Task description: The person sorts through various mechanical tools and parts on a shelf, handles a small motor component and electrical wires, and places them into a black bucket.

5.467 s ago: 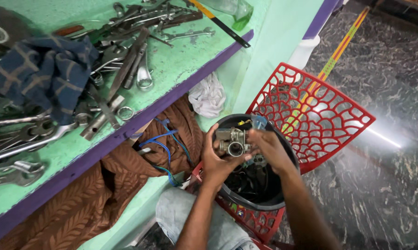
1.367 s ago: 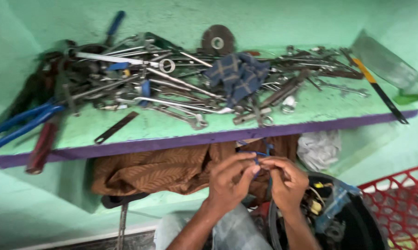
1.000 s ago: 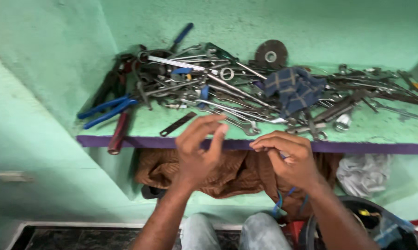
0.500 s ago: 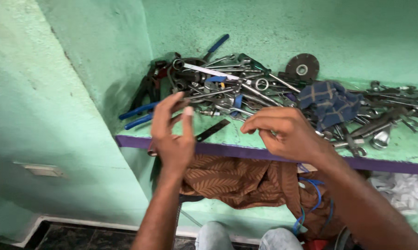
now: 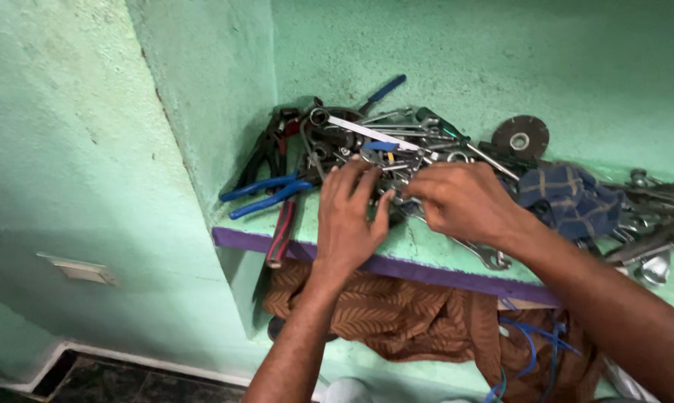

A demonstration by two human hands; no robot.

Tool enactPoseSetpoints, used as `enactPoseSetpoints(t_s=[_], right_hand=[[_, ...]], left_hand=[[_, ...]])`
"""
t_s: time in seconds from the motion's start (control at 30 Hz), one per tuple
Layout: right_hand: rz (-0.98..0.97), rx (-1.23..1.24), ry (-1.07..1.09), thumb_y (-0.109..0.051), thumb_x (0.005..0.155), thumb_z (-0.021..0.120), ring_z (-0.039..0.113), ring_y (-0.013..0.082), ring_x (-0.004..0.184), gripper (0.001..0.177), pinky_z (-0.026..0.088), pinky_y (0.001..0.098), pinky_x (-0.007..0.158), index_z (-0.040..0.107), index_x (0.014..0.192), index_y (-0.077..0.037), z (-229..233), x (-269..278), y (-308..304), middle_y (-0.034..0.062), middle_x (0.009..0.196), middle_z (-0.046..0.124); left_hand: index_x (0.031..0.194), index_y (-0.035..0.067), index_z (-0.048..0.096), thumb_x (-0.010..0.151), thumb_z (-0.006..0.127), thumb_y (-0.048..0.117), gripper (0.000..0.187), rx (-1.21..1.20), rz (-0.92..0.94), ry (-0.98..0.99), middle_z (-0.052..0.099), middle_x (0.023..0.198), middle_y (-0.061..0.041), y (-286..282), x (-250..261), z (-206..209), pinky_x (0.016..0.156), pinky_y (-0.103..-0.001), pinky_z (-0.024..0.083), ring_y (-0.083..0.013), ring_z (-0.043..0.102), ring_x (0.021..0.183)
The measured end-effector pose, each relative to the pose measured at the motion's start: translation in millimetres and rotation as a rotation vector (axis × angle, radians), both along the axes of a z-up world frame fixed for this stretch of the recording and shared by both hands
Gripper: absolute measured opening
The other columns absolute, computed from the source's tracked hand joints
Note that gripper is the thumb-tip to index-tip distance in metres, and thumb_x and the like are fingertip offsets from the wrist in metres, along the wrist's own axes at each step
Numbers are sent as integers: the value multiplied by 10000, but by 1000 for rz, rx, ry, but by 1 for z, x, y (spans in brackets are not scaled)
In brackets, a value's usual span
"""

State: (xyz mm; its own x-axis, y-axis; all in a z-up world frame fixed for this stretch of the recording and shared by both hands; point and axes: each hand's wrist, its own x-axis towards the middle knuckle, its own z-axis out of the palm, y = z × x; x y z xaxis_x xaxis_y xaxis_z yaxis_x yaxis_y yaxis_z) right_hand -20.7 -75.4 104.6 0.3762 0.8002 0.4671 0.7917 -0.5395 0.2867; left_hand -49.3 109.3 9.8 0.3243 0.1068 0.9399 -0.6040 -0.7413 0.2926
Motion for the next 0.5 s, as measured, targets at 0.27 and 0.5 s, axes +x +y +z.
enactPoseSetpoints(t_s=[0.27,0.5], right_hand=[[-5,-108,-16,-36,672,648,735,258,917,313,595,409,735,775,944,-125,11,19,-1,43,951,767],[-9,-130,-41,-42,684,641,734,250,924,312,599,399,743,776,955,-116,14,14,-5,45,956,768]], left_hand=[[1141,-20,663,940,703,121,249,-168,-59,29,658,1202,-181,1,4,-1,1026,-488,494,-390,640,1154],[1142,-34,652,955,658,58,209,-300,-47,27,664,1174,-196,2,5,-1,949,-462,526,-395,662,1099]])
